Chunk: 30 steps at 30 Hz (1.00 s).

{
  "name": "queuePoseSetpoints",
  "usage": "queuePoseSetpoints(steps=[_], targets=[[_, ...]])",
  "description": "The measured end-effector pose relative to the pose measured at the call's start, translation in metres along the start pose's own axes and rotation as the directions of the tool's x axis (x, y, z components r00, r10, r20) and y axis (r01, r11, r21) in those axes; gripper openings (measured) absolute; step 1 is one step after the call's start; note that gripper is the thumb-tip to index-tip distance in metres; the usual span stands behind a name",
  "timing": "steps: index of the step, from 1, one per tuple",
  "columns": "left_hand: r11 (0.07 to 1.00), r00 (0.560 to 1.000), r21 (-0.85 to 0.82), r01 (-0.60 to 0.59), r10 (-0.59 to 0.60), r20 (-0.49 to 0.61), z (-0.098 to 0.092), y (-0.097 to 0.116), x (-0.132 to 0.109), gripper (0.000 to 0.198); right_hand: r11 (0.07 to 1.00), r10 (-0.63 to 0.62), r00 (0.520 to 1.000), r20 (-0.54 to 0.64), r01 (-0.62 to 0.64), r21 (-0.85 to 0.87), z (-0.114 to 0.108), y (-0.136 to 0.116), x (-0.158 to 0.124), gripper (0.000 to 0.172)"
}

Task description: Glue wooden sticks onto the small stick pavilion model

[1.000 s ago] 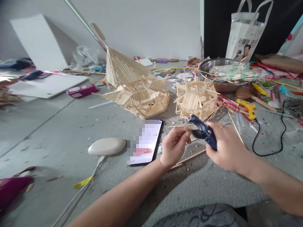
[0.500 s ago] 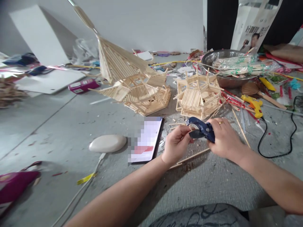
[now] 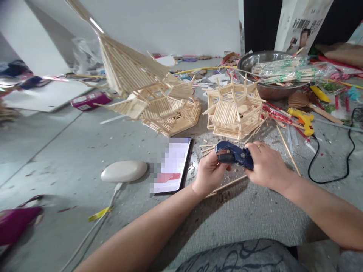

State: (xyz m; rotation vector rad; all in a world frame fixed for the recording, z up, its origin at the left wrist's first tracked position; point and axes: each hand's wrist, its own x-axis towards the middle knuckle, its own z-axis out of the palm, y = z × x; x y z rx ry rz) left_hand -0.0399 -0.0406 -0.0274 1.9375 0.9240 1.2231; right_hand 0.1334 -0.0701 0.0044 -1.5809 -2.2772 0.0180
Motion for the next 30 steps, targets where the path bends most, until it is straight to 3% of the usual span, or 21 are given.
queuePoseSetpoints(steps=[13,30], targets=[[0.994,0.995,0.038,-0.099,0.100,-0.018,-0.0004,0.0039,0.0016,0.019,0.997,-0.056,0.998,-0.040,0.053,-0.058,-0.0004,0.0006,-0.0013,0.034],[0.994,0.997,0.078,-0.070,0.072,-0.022,-0.0013,0.0073,0.0007,0.020,0.996,-0.067,0.997,-0.041,0.065,-0.064,-0.0013,0.0010,-0.0014,0.030]])
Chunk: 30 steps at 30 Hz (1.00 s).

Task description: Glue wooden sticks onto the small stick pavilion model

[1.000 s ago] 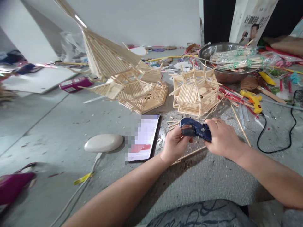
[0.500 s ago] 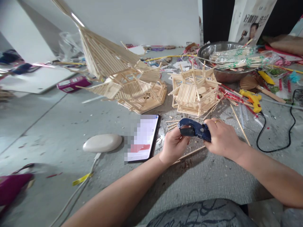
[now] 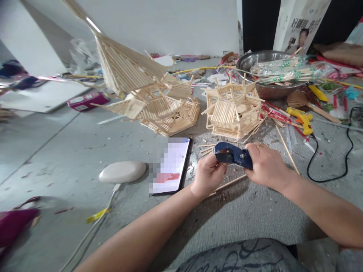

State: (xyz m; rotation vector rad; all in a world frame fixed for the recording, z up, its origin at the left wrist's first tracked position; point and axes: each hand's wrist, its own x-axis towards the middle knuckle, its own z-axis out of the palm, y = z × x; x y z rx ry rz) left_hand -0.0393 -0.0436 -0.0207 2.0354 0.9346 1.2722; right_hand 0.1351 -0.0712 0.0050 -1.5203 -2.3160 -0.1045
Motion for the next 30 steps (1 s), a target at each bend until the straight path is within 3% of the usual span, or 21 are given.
queuePoseSetpoints(steps=[8,15,30], targets=[[0.999,0.999,0.004,-0.042,0.042,-0.005,-0.0002,-0.0001,0.0002,0.021,0.998,0.044,0.997,0.066,-0.047,0.043,0.0019,-0.0006,-0.0019,0.025],[1.000,1.000,0.001,-0.009,0.009,0.027,-0.0005,0.0003,0.0001,0.018,0.999,0.020,0.999,0.042,-0.021,0.030,0.0004,-0.0014,0.0006,0.034],[0.999,1.000,0.032,-0.003,0.003,0.025,-0.0006,0.0006,0.0006,0.021,0.998,0.056,0.996,0.076,-0.059,0.038,0.0018,0.0001,-0.0008,0.027]])
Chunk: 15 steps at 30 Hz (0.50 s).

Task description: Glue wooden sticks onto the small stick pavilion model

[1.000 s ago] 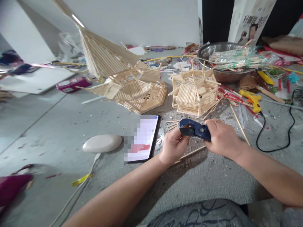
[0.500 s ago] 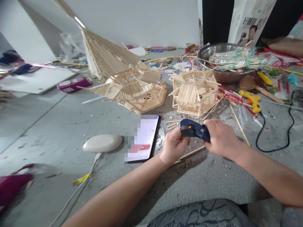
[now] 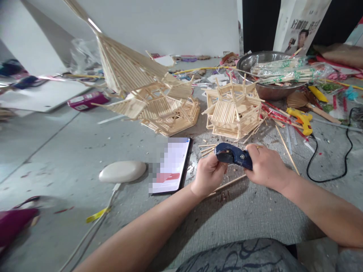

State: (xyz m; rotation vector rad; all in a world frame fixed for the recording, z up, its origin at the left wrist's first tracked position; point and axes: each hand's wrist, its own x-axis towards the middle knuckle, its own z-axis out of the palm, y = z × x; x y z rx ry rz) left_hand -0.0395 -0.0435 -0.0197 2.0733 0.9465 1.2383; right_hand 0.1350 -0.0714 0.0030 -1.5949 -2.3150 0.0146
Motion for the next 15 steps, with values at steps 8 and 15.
queuePoseSetpoints(steps=[8,15], targets=[[1.000,1.000,-0.005,0.001,-0.001,-0.002,0.0001,0.0025,0.0004,0.024,1.000,-0.003,1.000,-0.021,0.003,0.027,0.0030,0.0004,-0.0012,0.025],[1.000,1.000,-0.021,-0.013,0.013,-0.002,0.0005,0.0028,0.0004,0.025,1.000,-0.003,1.000,0.006,0.003,0.018,0.0013,0.0009,-0.0010,0.024]])
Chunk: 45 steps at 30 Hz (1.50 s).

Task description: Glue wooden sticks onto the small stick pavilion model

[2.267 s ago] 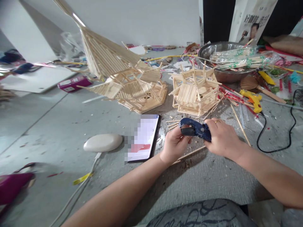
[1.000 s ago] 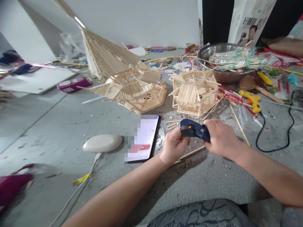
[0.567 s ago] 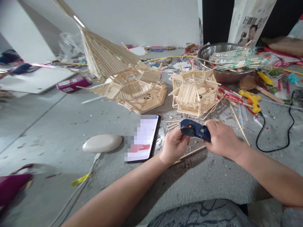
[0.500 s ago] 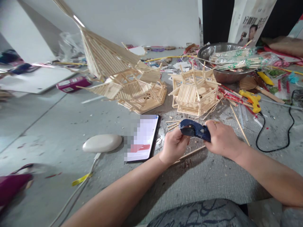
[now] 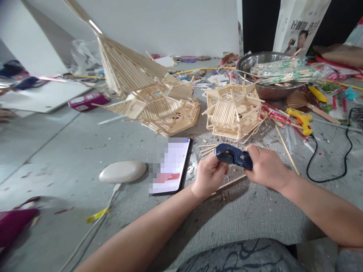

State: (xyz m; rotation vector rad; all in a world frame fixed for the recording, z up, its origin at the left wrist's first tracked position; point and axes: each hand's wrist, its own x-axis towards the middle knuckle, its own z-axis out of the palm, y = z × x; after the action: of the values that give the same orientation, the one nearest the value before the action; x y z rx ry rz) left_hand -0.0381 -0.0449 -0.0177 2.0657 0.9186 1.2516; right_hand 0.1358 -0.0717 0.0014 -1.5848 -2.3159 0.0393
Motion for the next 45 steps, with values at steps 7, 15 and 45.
queuePoseSetpoints(steps=[7,15,45], targets=[[0.999,0.999,-0.005,0.044,-0.043,0.009,0.001,0.001,-0.001,0.022,1.000,0.005,1.000,-0.015,-0.006,-0.025,0.000,-0.001,0.000,0.019],[0.990,0.991,-0.045,0.130,-0.128,0.044,0.001,0.004,0.000,0.017,0.998,0.060,0.998,0.000,-0.060,-0.007,0.001,-0.001,0.002,0.015],[0.698,0.796,-0.414,0.585,-0.591,0.130,-0.004,0.005,0.023,0.015,0.972,-0.057,0.974,0.219,0.104,-0.211,0.020,0.053,0.016,0.064]])
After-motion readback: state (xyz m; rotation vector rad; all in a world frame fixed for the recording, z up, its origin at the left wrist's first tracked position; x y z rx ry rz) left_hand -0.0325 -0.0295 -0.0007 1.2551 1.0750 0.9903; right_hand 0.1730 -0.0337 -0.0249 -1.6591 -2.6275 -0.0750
